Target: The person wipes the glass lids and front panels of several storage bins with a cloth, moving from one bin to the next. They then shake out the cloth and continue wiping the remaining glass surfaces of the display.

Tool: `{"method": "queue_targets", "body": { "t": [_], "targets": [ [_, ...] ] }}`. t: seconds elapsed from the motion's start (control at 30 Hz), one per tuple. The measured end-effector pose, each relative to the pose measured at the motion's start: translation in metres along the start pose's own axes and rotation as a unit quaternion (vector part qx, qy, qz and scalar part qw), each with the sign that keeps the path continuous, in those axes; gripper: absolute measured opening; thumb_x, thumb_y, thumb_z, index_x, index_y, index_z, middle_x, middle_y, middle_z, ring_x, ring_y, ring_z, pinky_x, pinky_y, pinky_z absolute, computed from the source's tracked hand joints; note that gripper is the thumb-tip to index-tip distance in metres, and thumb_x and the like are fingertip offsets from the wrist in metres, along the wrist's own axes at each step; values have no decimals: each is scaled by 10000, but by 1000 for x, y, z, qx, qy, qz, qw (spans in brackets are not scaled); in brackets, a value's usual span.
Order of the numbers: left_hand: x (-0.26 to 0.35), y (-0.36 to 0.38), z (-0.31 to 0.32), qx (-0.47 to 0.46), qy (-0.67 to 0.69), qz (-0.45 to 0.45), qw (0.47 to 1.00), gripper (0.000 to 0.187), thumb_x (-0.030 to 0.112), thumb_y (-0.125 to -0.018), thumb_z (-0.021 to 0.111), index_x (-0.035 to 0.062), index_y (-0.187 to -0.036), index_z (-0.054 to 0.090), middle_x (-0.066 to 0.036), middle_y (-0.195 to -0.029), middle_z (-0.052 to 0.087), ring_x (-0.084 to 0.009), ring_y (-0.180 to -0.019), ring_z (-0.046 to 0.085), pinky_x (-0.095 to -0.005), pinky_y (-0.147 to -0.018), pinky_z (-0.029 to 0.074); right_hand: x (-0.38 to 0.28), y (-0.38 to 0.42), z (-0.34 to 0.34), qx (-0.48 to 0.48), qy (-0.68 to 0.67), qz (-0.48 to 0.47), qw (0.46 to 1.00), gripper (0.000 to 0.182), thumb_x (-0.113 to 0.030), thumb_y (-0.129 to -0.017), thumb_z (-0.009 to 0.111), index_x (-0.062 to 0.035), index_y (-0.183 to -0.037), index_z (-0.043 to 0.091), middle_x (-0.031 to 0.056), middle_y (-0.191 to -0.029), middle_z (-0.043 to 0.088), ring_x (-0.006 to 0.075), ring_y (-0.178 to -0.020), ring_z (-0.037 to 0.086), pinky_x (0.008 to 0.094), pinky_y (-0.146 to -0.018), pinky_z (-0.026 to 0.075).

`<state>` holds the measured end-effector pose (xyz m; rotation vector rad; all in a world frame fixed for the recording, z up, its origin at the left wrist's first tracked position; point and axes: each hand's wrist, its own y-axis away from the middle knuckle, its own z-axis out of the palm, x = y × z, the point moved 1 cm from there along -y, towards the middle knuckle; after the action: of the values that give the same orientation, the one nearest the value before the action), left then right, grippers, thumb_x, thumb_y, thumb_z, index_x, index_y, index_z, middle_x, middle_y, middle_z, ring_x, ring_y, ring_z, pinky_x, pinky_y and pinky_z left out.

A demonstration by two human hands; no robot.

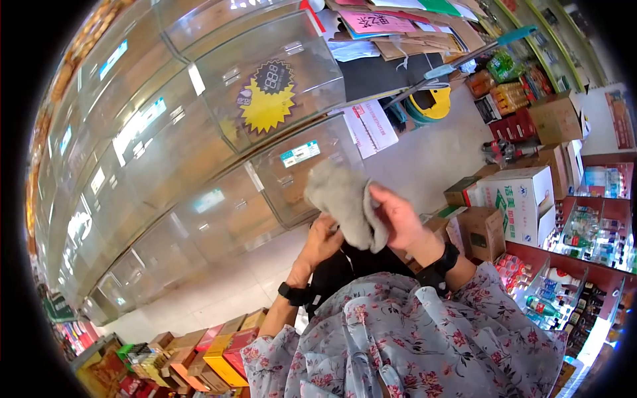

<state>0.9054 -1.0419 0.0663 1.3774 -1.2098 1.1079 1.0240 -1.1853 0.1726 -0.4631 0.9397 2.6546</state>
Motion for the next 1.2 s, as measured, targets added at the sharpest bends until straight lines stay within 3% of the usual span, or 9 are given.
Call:
{"method": "queue_targets", "body": {
  "t": [0.1,0.27,0.53,0.67,0.8,0.83,0.93,1.03,1.2],
  "targets": [
    [-15,31,-30,33,147,-176,973,483,245,-914,653,65,-1353,562,-132,-1293,613,-215,-1210,569,-339,-1039,423,-25,-6,-6,93,-40,-24,995,444,-357,-997,545,-45,-1313,557,111,-1267,633,241,-1133,628,411,-982,510],
    [44,56,-73,201,407,-41,890,506,295,-955,564,-54,-1321,557,-107,-1312,613,-185,-1209,565,-316,-1044,407,-20,-59,-103,229,228,-15,946,383,-313,-979,567,-51,-1257,602,104,-1226,641,212,-1039,638,369,-881,530],
    [12,44,-112,322,121,-82,935,261,226,-958,614,-19,-1038,652,-28,-956,558,-145,-944,476,-317,-820,399,-9,-108,-68,216,284,-120,926,368,-263,-971,576,-53,-1272,597,67,-1256,640,203,-1204,557,362,-996,419],
    [-4,4,-123,376,-265,43,887,200,196,-893,659,-1,-906,626,-125,-932,547,-291,-912,505,-394,-804,411,-41,-169,-105,270,358,-221,866,454,-250,-969,568,-31,-1367,543,86,-1338,601,232,-1298,489,356,-1080,343],
    [-28,-41,-120,261,-470,-21,843,338,313,-833,698,53,-1039,633,-160,-1096,570,-366,-1083,498,-485,-965,368,-63,-225,-142,291,424,-199,834,600,-343,-989,525,-46,-1493,390,130,-1519,415,250,-1411,366,365,-1150,272],
    [-45,-55,-113,263,-484,-38,834,478,371,-836,687,87,-1211,606,-157,-1229,557,-365,-1194,472,-546,-1067,301,-61,-238,-156,281,436,-188,834,637,-379,-995,506,-46,-1514,348,156,-1553,354,258,-1436,327,375,-1165,258],
    [-79,-90,-78,336,-546,-79,763,545,314,-841,686,64,-1304,546,-176,-1244,523,-383,-1204,447,-605,-1096,243,-57,-258,-171,245,444,-144,850,674,-443,-1002,478,-58,-1531,318,152,-1589,299,243,-1462,282,380,-1184,224],
    [-86,-115,-36,287,-502,-77,812,534,261,-847,668,78,-1330,536,-148,-1333,509,-360,-1263,439,-632,-1106,221,-55,-242,-146,197,285,-50,937,676,-486,-1004,464,-75,-1526,337,106,-1592,308,210,-1463,273,374,-1193,195],
    [-64,-182,26,272,-456,-29,847,580,202,-805,665,123,-1364,532,-85,-1337,537,-284,-1255,477,-591,-1109,270,-64,-236,-134,184,195,-23,963,633,-511,-1012,452,-89,-1482,410,59,-1549,386,181,-1429,320,360,-1180,217]
  ]
}}
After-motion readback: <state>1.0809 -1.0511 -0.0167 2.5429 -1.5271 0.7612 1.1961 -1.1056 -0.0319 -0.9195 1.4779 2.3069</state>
